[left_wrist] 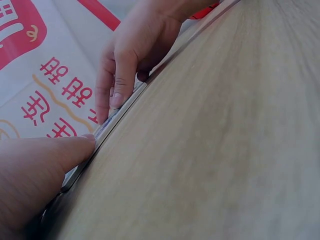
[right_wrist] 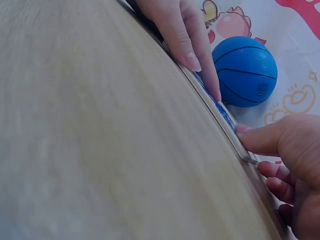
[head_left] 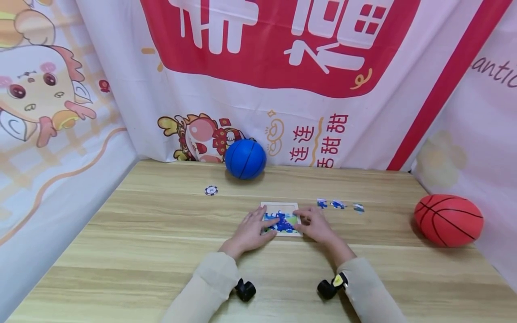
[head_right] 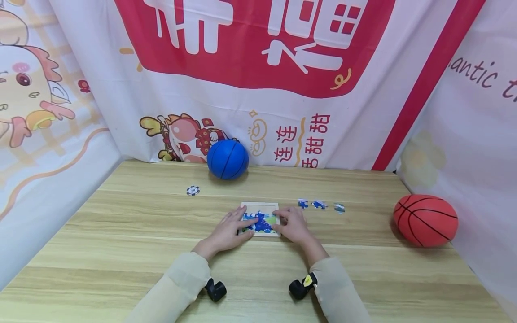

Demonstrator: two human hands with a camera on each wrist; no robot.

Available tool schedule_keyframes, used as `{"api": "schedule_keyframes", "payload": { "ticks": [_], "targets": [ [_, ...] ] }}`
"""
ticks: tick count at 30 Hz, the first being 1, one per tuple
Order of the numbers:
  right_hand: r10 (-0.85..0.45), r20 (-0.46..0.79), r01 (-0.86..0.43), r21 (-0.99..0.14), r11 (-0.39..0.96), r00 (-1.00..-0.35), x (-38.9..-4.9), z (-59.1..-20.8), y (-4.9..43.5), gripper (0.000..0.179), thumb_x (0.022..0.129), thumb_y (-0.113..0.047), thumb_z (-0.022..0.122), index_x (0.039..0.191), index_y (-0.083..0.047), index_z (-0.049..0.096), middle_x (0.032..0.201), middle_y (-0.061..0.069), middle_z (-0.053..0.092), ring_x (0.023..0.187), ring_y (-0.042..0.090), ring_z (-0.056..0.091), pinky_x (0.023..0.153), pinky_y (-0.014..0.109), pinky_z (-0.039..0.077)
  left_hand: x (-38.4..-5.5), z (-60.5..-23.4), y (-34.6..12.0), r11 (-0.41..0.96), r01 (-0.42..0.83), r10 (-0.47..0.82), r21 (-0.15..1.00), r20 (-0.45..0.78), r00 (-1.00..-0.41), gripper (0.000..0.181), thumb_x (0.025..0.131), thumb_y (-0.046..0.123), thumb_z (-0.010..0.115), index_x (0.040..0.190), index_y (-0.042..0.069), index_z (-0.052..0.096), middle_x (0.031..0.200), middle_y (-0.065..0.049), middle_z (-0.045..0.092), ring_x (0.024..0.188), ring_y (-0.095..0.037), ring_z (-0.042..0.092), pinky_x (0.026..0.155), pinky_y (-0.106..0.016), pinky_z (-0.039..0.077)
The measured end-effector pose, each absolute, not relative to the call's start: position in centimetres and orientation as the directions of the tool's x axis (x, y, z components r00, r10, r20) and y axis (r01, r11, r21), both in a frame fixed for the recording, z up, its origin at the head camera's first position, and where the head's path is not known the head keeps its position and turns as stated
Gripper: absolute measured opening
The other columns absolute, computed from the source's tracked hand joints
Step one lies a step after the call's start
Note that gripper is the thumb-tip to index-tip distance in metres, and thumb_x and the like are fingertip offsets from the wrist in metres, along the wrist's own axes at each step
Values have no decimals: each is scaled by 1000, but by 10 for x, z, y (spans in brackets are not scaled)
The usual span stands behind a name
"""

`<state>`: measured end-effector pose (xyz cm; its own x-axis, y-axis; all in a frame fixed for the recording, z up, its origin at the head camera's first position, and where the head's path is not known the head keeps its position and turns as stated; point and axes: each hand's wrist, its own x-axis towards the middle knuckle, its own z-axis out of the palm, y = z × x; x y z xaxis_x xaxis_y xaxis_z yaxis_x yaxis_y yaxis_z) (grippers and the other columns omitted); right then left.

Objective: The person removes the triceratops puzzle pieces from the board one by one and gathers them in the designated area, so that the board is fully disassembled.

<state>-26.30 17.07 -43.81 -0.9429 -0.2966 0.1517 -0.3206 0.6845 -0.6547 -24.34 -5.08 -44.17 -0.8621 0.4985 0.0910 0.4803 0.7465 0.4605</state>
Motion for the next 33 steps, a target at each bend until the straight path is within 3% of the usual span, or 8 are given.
{"api": "schedule_keyframes", "payload": {
  "ticks": [11,17,29,33],
  "targets": [
    [-230,213,-313,-691,652,-950,-264,-440,162,24,72,-4,67,94,-3,58,84,8,47,81,23,41,70,35,36,-243,-442,-49,745,486,503,457,94,-859,44,87,45,42,128,28,42,142,-13,11,128,-25,6,101,-43,7],
    [-228,203,-299,-769,565,-952,-266,-440,161,27,71,3,65,96,1,56,78,8,51,71,20,45,62,30,41,-243,-442,-50,737,483,502,472,96,-860,44,87,44,42,128,27,43,141,-14,11,128,-25,6,101,-44,7],
    [-273,289,-391,-783,484,-918,-268,-439,169,24,75,-6,64,97,3,59,75,5,54,68,18,49,60,29,43,-243,-441,-51,744,472,497,473,80,-864,44,87,45,41,128,28,41,142,-12,10,128,-24,5,101,-44,6],
    [-246,235,-329,-808,488,-940,-269,-435,180,29,76,-3,63,104,4,58,80,8,56,74,21,51,64,31,45,-242,-440,-50,747,470,495,470,79,-865,44,87,45,41,128,29,41,142,-12,10,128,-24,4,101,-43,6]
  ]
}}
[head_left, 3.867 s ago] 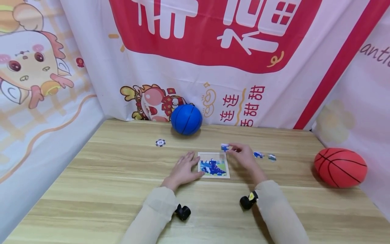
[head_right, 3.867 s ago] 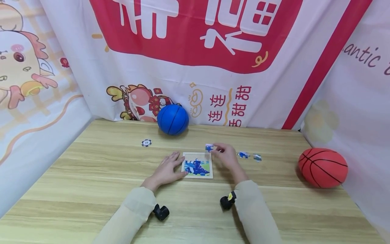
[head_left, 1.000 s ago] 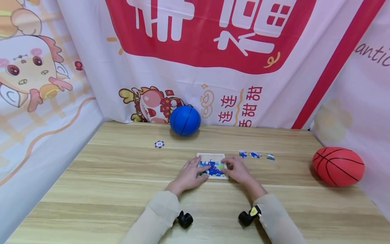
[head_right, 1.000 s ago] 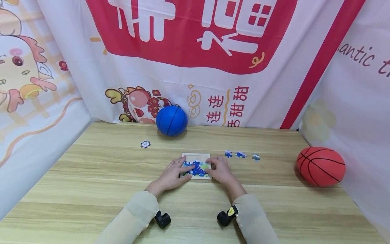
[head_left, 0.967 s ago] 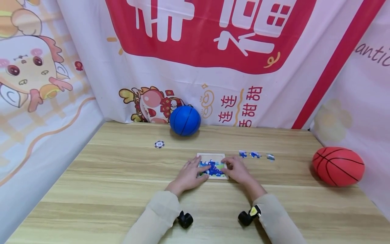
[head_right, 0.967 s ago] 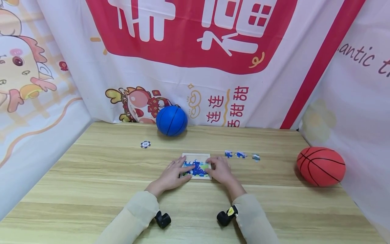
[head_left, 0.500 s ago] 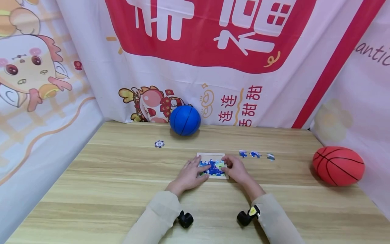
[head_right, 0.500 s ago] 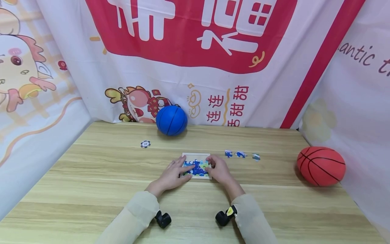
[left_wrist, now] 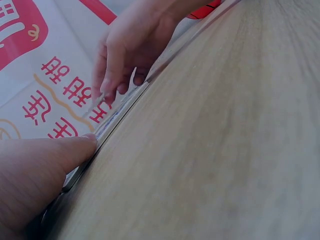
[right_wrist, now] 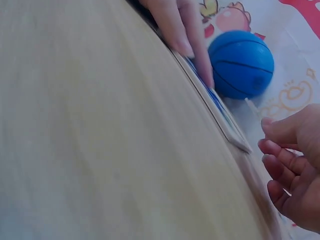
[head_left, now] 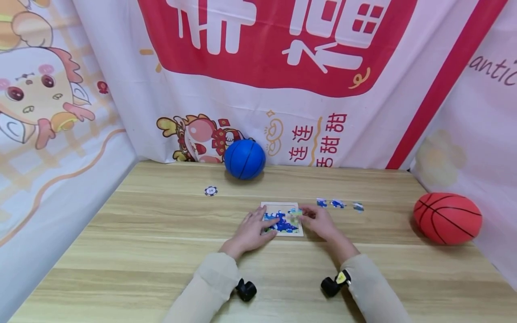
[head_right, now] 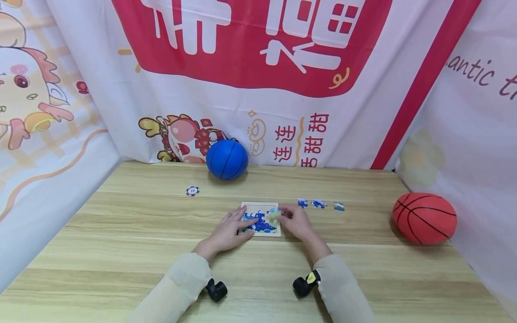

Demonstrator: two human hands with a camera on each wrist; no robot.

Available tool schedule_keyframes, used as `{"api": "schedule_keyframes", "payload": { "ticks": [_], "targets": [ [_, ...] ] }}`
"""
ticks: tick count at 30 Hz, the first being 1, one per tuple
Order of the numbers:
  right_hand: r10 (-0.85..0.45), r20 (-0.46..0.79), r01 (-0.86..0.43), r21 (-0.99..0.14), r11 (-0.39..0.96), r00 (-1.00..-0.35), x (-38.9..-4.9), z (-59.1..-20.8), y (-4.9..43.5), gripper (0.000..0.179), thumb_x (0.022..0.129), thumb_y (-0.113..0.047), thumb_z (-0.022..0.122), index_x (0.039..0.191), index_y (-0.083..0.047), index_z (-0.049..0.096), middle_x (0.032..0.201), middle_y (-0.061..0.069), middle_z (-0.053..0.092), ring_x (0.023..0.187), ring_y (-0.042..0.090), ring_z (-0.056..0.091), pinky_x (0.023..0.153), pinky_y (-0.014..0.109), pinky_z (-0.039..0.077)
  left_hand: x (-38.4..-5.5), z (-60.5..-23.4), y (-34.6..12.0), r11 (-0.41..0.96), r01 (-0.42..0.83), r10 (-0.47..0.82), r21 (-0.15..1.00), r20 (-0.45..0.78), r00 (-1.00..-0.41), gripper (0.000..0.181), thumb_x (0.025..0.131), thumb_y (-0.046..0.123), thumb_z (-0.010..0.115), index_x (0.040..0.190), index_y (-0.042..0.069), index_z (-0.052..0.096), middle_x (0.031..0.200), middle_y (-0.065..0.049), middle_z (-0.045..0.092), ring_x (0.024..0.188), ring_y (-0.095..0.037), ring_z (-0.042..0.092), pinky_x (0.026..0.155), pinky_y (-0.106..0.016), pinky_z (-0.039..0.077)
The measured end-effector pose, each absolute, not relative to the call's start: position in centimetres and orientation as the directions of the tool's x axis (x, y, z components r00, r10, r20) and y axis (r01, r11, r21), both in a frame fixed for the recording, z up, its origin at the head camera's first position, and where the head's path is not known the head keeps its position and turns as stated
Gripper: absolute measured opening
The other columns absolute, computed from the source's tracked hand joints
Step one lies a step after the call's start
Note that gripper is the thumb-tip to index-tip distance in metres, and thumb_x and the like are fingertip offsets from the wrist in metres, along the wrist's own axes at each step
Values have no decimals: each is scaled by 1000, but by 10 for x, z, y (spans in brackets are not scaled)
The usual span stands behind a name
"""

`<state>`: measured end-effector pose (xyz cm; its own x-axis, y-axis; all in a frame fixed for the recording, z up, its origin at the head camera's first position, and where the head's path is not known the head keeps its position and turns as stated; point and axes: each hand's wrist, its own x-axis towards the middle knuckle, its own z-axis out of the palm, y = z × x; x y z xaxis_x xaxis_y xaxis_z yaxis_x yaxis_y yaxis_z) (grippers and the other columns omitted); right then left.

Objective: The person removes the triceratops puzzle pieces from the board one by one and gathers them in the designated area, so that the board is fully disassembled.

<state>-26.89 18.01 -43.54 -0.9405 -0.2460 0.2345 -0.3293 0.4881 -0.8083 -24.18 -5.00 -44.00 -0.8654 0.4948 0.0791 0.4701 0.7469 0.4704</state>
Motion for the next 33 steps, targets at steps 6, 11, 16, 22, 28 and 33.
{"api": "schedule_keyframes", "payload": {
  "ticks": [6,11,16,22,28,33],
  "targets": [
    [-229,235,-325,-772,547,-945,-266,-427,210,29,79,-1,60,107,4,57,84,10,56,76,23,51,64,30,44,-241,-440,-50,748,468,492,470,80,-867,44,87,44,41,128,28,42,142,-11,10,128,-23,4,101,-42,5],
    [-200,271,-336,-747,573,-942,-260,-424,242,31,79,-5,62,108,3,57,86,13,58,77,25,53,66,33,44,-241,-440,-51,749,466,490,472,79,-868,43,88,44,41,128,29,41,142,-11,9,129,-23,4,101,-42,5],
    [-173,301,-342,-714,612,-938,-253,-423,276,31,79,-5,61,108,6,56,86,15,57,76,22,52,64,30,44,-241,-441,-51,753,465,490,465,75,-868,44,87,45,41,128,30,41,142,-10,9,129,-23,4,101,-42,6],
    [-118,322,-322,-710,626,-939,-242,-424,309,30,79,-3,60,105,11,54,85,17,56,72,10,50,60,20,42,-242,-442,-50,758,464,488,458,74,-870,43,87,45,41,128,30,41,142,-10,9,129,-22,4,101,-41,5],
    [-65,252,-236,-741,629,-965,-234,-423,330,33,82,-4,57,109,14,50,90,23,54,73,6,48,61,17,41,-243,-442,-50,753,469,492,461,79,-867,43,88,44,41,128,30,41,142,-10,10,129,-23,4,101,-41,5],
    [-47,236,-206,-713,670,-971,-235,-431,341,33,82,-5,57,109,12,52,91,23,57,73,2,49,61,16,41,-243,-443,-50,751,468,491,466,81,-868,43,88,44,41,128,30,41,142,-10,9,129,-22,4,101,-41,5]
  ]
}}
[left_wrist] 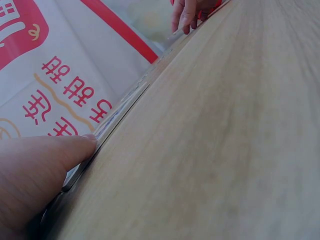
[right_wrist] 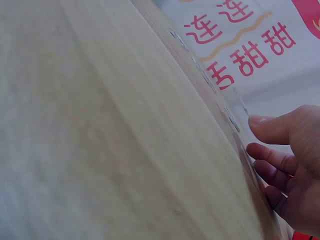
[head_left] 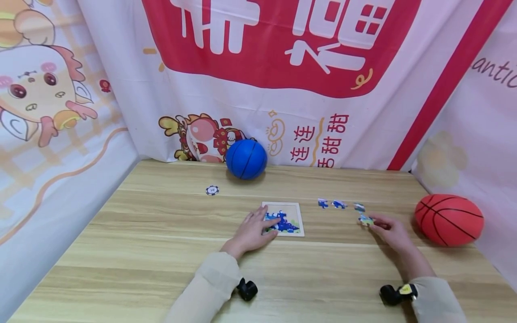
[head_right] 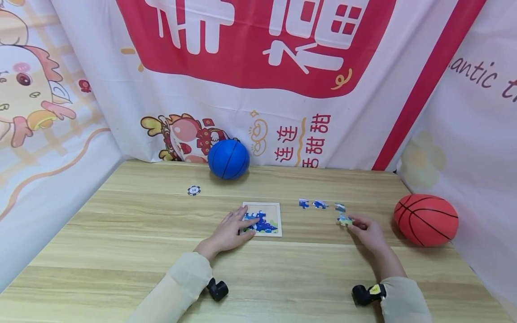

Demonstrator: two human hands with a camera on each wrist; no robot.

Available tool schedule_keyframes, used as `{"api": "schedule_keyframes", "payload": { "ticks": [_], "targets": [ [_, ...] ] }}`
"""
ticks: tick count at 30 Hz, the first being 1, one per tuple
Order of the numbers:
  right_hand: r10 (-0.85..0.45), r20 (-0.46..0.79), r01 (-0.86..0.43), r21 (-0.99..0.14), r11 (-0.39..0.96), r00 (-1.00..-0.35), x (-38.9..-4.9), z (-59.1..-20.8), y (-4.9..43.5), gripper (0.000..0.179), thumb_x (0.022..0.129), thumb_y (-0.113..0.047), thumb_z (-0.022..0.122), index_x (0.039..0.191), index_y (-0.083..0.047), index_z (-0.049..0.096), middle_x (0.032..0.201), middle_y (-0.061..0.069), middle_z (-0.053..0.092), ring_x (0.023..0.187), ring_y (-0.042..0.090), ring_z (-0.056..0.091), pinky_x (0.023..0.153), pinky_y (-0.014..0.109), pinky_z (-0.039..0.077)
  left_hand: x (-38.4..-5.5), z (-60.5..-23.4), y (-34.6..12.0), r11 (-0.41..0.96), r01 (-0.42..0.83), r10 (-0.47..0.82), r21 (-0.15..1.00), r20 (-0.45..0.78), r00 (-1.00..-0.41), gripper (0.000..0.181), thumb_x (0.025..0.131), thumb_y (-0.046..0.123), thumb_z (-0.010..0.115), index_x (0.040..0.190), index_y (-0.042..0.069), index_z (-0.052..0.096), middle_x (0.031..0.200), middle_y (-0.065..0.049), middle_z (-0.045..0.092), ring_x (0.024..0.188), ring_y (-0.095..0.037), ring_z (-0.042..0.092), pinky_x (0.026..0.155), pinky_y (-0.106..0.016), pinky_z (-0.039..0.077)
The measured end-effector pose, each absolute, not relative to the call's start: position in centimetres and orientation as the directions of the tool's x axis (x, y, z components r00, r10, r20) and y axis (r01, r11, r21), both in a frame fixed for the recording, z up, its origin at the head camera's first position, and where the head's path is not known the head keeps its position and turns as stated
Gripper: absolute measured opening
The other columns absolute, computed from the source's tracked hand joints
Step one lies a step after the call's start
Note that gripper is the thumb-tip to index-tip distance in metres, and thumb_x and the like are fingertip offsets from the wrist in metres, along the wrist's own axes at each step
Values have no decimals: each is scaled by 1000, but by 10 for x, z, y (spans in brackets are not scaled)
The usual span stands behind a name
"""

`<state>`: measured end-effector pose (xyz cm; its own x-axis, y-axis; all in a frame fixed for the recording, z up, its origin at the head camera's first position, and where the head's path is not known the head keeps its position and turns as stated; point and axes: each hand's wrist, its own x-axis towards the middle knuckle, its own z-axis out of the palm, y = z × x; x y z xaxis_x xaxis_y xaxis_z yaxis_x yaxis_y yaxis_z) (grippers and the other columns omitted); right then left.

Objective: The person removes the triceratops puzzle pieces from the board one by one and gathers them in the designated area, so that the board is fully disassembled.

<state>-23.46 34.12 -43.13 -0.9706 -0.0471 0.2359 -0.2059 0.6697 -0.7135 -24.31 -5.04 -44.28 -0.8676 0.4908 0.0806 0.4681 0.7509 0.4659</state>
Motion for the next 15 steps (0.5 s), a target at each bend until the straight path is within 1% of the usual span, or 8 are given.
{"api": "schedule_keyframes", "payload": {
  "ticks": [3,9,12,15],
  "targets": [
    [-49,223,-193,-690,697,-974,-238,-436,345,33,81,-7,59,109,9,54,90,21,58,73,3,50,63,19,41,-243,-443,-51,752,467,489,465,82,-868,43,88,44,41,128,30,41,142,-10,9,129,-22,4,101,-41,5],
    [-89,191,-195,-660,725,-978,-245,-441,349,31,80,-7,60,108,6,56,95,20,59,80,19,51,68,32,40,-243,-444,-51,751,472,492,463,84,-866,43,87,45,41,128,30,41,142,-11,10,129,-23,4,101,-42,5],
    [-103,179,-197,-657,728,-978,-247,-442,349,32,81,-7,60,109,7,56,97,21,59,81,24,51,68,34,40,-243,-444,-51,750,470,492,465,82,-867,43,87,45,40,128,30,41,142,-10,10,129,-22,4,101,-42,5],
    [-109,168,-193,-648,736,-980,-249,-439,347,33,80,-7,60,109,8,55,96,22,58,81,25,50,67,34,40,-243,-443,-51,752,467,489,465,81,-869,44,87,46,40,128,30,41,142,-10,9,129,-22,4,101,-41,5]
  ]
}}
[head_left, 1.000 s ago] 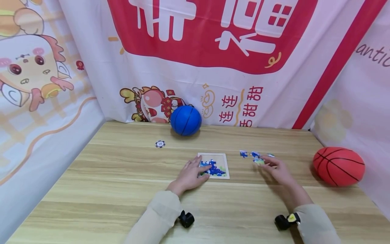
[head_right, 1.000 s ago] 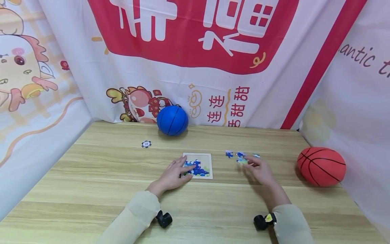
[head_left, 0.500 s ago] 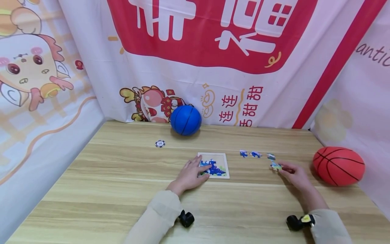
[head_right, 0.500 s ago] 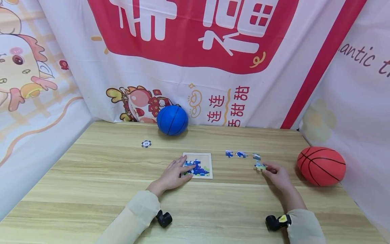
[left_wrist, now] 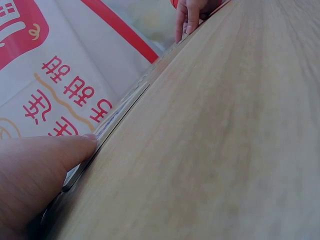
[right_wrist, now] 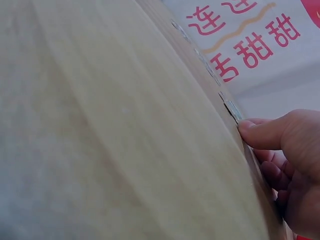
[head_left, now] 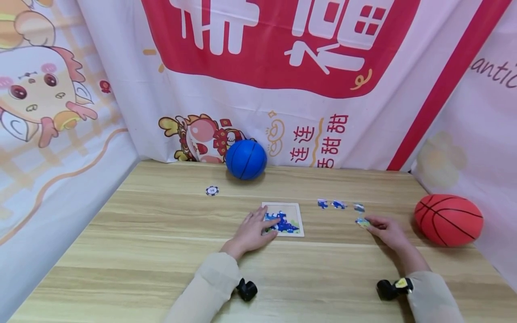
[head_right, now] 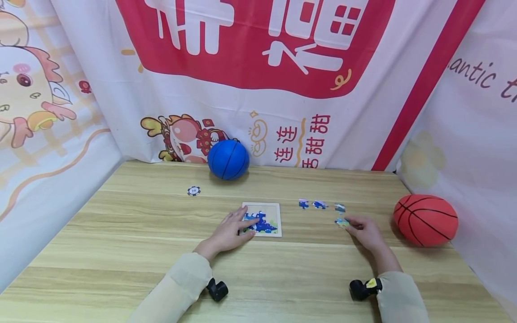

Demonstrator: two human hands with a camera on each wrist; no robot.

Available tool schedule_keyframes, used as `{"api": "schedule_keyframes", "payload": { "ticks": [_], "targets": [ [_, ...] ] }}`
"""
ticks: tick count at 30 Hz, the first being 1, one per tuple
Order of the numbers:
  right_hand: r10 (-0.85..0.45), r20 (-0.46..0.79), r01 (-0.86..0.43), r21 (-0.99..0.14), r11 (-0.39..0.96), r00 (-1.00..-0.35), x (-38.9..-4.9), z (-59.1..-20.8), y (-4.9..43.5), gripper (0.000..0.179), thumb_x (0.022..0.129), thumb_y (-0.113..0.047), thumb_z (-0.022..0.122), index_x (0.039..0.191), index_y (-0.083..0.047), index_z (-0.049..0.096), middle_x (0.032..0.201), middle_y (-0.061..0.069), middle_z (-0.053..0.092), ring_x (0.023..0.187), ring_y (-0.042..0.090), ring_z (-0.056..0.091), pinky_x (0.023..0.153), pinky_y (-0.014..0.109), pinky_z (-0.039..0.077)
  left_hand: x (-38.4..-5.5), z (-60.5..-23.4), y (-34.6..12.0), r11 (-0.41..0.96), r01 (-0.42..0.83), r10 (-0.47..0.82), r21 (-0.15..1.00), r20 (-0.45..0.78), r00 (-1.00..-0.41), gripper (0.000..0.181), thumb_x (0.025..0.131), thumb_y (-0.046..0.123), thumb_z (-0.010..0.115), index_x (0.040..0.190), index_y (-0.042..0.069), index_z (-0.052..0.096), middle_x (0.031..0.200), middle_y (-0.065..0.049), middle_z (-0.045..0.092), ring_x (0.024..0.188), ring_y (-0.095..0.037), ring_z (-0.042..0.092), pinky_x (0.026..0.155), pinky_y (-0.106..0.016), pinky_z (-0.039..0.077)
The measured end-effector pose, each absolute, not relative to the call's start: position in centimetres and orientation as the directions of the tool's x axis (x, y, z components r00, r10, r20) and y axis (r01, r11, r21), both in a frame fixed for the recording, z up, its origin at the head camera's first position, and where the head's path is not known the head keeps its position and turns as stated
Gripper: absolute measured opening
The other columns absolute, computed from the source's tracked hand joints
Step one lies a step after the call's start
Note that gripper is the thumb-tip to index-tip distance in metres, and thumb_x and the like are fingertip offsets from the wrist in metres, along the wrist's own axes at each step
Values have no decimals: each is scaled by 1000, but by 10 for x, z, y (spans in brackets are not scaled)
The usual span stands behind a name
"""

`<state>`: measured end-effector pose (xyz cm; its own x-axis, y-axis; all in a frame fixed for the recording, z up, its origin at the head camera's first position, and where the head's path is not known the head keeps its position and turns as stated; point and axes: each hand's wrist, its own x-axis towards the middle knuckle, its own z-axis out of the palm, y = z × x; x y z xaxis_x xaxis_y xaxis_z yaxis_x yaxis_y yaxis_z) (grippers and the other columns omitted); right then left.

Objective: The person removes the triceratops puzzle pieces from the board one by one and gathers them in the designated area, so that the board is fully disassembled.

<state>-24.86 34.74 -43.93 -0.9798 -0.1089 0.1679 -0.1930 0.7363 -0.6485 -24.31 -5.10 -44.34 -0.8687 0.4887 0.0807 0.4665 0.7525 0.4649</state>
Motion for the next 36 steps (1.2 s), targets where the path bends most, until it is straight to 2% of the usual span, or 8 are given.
{"api": "schedule_keyframes", "payload": {
  "ticks": [6,11,19,27,32,36],
  "targets": [
    [-89,101,-134,-661,738,-991,-248,-429,345,41,82,-13,59,117,5,49,87,17,55,73,21,47,58,29,40,-243,-443,-51,753,470,487,460,91,-869,44,87,46,41,128,29,42,142,-10,11,128,-23,5,101,-42,6],
    [-114,102,-152,-682,715,-988,-249,-418,326,45,84,-20,57,122,1,47,89,15,53,74,21,45,59,28,39,-242,-443,-51,741,474,485,476,110,-868,45,86,45,43,128,27,42,142,-12,12,128,-24,6,101,-42,7],
    [-198,176,-260,-777,574,-964,-258,-405,258,36,82,-7,57,115,4,51,84,13,55,73,21,47,59,27,42,-242,-444,-52,716,468,461,517,153,-874,51,85,43,46,130,19,41,141,-14,15,128,-25,9,101,-41,10],
    [-284,172,-300,-806,509,-943,-268,-411,189,36,80,-8,61,112,5,53,86,10,58,79,21,51,69,30,44,-244,-443,-56,736,464,449,492,158,-880,54,84,43,49,129,14,42,140,-15,17,127,-26,13,101,-41,11],
    [-333,132,-304,-782,544,-934,-269,-421,160,37,80,-13,62,112,2,55,89,8,58,82,21,52,71,33,44,-245,-443,-57,736,461,451,496,148,-880,54,84,45,49,128,15,43,140,-15,17,127,-26,13,101,-41,11],
    [-359,113,-331,-698,635,-927,-269,-430,148,40,76,-16,66,113,-2,56,88,4,54,81,18,49,72,33,42,-245,-442,-56,735,460,454,498,144,-880,54,84,45,48,128,15,43,140,-14,18,127,-26,13,101,-41,12]
  ]
}}
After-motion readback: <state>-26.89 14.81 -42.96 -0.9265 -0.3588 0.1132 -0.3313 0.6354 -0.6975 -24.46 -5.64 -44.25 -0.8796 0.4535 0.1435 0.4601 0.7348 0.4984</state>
